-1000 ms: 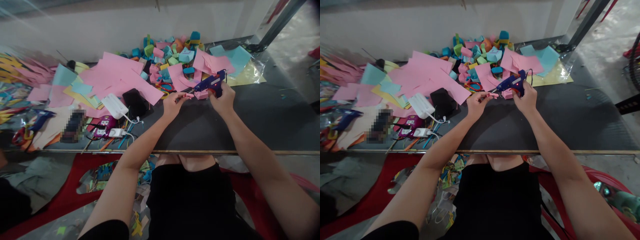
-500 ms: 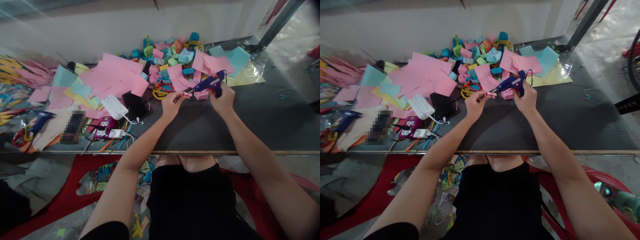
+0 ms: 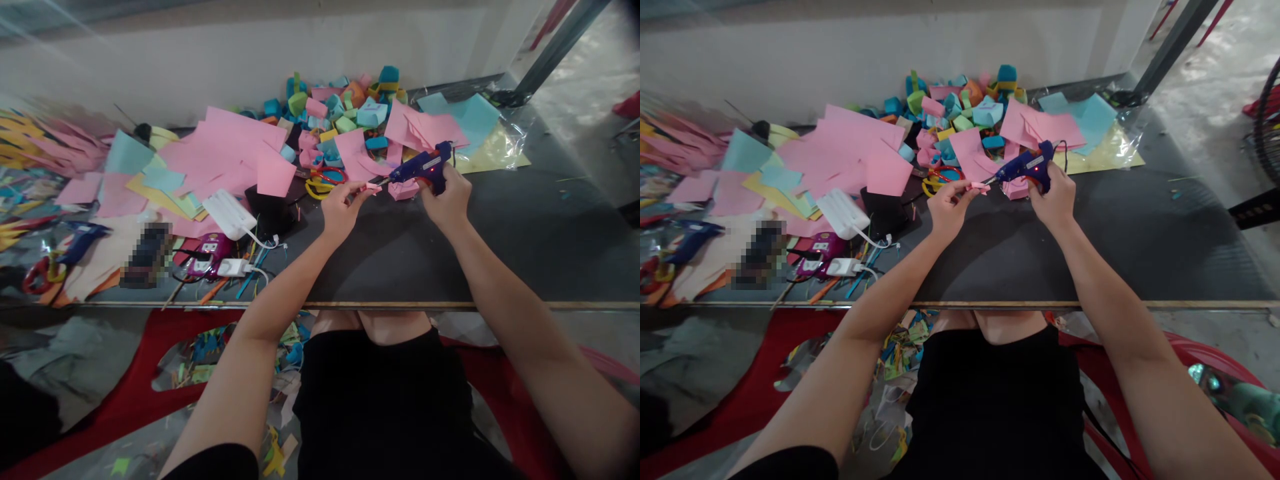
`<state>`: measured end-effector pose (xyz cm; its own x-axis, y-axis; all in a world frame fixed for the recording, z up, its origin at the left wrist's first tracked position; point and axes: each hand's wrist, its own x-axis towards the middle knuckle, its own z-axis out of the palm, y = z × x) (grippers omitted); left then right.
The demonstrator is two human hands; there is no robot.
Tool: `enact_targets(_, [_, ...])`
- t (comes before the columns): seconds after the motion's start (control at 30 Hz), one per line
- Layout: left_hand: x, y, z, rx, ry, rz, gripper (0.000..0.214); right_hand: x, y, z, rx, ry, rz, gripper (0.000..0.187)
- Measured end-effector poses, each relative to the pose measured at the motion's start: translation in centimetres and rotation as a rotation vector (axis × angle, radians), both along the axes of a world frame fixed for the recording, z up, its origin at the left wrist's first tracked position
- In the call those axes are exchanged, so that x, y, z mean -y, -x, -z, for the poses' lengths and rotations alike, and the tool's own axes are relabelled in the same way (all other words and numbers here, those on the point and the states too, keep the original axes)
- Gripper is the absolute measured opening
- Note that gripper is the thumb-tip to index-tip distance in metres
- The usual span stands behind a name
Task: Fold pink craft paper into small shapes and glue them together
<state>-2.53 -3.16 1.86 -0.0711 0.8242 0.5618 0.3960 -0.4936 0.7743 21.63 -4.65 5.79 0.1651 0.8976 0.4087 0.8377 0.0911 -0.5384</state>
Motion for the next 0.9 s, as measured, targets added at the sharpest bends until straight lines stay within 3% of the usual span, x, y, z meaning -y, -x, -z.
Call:
enact_targets(0.67, [-0.1, 0.2, -0.1, 0.042, -0.040, -0.024, 0.024, 0.2, 0.0, -0.2, 0.006, -0.017, 0.014, 0.026])
enact_targets(0.9, [-0.2, 0.2, -0.2, 0.053, -0.049, -0.021, 0.023, -0.5, -1.2, -0.3, -0.076, -0.042, 0.147, 0.019])
